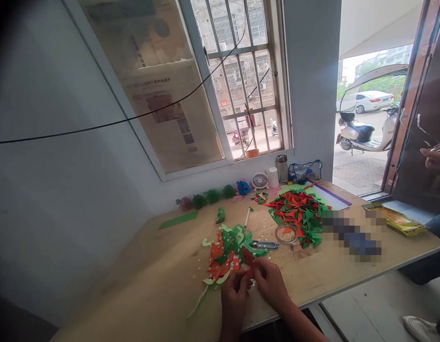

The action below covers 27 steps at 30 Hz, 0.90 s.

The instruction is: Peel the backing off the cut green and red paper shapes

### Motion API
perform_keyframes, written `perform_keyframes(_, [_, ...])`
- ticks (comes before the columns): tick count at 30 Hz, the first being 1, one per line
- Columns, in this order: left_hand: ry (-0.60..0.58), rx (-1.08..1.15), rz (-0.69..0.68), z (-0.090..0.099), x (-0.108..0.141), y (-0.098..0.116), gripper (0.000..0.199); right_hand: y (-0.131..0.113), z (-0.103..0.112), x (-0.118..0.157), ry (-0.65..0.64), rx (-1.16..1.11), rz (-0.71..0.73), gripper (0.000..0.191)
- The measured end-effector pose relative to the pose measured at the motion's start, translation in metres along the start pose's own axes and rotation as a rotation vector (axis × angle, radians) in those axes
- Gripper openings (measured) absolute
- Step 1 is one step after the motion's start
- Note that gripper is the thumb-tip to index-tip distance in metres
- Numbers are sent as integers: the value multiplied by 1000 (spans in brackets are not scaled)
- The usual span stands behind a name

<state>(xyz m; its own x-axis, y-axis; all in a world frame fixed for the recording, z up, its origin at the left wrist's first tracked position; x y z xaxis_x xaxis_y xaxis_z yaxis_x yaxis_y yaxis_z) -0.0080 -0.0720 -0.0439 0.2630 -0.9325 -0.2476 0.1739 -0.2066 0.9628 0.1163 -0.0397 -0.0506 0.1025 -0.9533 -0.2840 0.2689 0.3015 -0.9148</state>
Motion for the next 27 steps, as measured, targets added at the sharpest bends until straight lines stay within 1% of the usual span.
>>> perform_keyframes(6, [-13, 53, 50, 0, 0, -8, 23, -9, 3, 1, 15, -44, 14, 22])
perform_keyframes(9, [-4, 97, 67, 1, -1, -7, 23, -14, 6, 1, 37, -50, 44, 20])
perform_keyframes(11, [0, 121, 92, 0, -1, -5, 23, -14, 8, 1, 63, -58, 32, 18])
perform_keyframes(14, [53, 156, 116, 1, 0, -3, 22, -9, 10, 0, 63, -79, -22, 17])
perform_keyframes(17, [145, 161, 133, 2, 2, -5, 22, -3, 11, 0, 45, -115, -58, 17])
perform_keyframes(20, [169, 140, 129, 5, 2, -3, 22, -2, 12, 0, 36, -152, -79, 18])
perform_keyframes(24, [134, 35, 78, 11, -11, 15, 18, -5, 13, -1, 24, -194, -88, 19])
perform_keyframes(25, [103, 3, 61, 11, -17, 21, 18, -5, 13, -1, 20, -201, -89, 19])
perform_keyframes(27, [-3, -16, 63, 8, -29, 30, 21, -6, 12, -1, 13, -215, -93, 18])
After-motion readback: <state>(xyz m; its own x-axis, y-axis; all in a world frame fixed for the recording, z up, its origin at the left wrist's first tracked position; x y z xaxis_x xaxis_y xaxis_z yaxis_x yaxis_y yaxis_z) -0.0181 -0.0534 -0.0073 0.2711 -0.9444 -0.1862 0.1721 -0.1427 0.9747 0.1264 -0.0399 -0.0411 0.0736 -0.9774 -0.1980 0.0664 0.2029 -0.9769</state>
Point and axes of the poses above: each hand's wrist, its own x-axis away from the middle knuckle, its own z-axis out of the back of the hand, y = z × x, the point moved 3 cm from there along -x, towards the middle knuckle, and after that the axes turned 4 degrees about -x, right-handed, at the moved point
